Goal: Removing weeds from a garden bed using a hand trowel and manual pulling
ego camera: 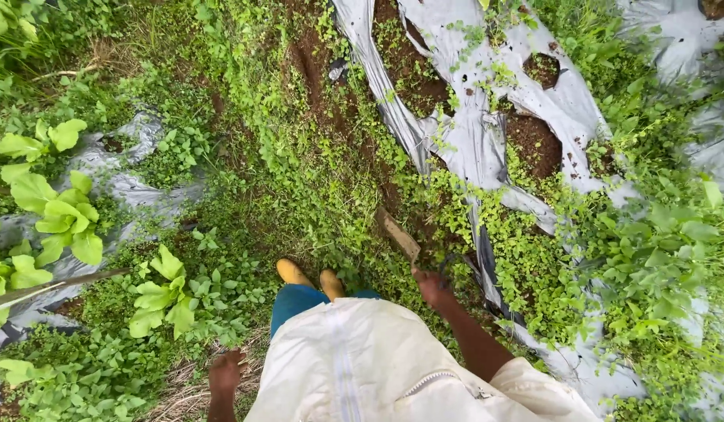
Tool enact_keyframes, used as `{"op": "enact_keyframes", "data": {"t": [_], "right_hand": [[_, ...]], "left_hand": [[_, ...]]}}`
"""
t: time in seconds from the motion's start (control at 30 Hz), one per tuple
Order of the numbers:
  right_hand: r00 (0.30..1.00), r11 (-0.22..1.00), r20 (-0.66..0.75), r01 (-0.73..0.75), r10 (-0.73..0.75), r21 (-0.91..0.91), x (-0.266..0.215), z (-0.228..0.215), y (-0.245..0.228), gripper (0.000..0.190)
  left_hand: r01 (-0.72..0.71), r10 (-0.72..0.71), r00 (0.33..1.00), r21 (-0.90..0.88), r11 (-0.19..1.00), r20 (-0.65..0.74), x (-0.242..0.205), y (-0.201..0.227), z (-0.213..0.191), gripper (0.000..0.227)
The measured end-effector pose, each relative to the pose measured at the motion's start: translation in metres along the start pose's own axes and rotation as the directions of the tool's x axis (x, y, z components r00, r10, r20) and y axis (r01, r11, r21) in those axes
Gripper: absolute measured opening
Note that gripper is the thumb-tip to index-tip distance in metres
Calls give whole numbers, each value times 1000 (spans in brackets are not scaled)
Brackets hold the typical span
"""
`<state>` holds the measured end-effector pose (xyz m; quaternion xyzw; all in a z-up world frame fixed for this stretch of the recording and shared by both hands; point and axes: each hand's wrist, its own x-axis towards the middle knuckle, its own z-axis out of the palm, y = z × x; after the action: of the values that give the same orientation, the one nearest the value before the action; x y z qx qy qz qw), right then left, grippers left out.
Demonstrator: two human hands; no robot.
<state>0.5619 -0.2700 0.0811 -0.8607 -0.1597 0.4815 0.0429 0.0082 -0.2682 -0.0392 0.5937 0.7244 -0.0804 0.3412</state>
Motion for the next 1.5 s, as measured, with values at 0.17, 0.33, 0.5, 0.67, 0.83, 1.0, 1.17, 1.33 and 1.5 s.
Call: {"op": "enact_keyframes", "data": {"t": [0.17,0.33,0.5,0.67,0.83,1.0,1.17,1.33,1.5], "right_hand": [[998,902,-67,39,-11,431,-11,-11,3,51],[998,996,-61,17,-11,93,-43,-32,-11,46],[992,975,-98,103,-85,197,-38,-21,24,49],[991,976,-105,101,-81,194,-55,-22,50,50],[949,965,-193,260,-250,27,-60,-12,94,38],[786,874,-503,473,-359,115,-40,1,108,32],[926,980,-339,195,-168,47,-72,-15,81,38],[903,950,-406,238,-141,201,-81,-11,89,30],[782,874,-576,431,-239,223,-66,6,95,29]], "left_hand": [[403,-331,915,-450,797,232,-13,25,-12,38],[276,-224,944,-208,938,241,0,15,-7,46],[386,-319,921,-422,820,224,-4,56,-38,35],[346,-278,933,-363,865,227,2,62,-35,39],[329,-248,943,-505,798,222,-3,75,-35,29],[-62,64,993,-23,998,103,8,31,3,24],[-401,354,914,563,723,196,28,8,23,49],[320,-220,939,-433,843,266,8,45,-9,30],[329,-202,936,-509,795,289,-14,50,-30,34]]}}
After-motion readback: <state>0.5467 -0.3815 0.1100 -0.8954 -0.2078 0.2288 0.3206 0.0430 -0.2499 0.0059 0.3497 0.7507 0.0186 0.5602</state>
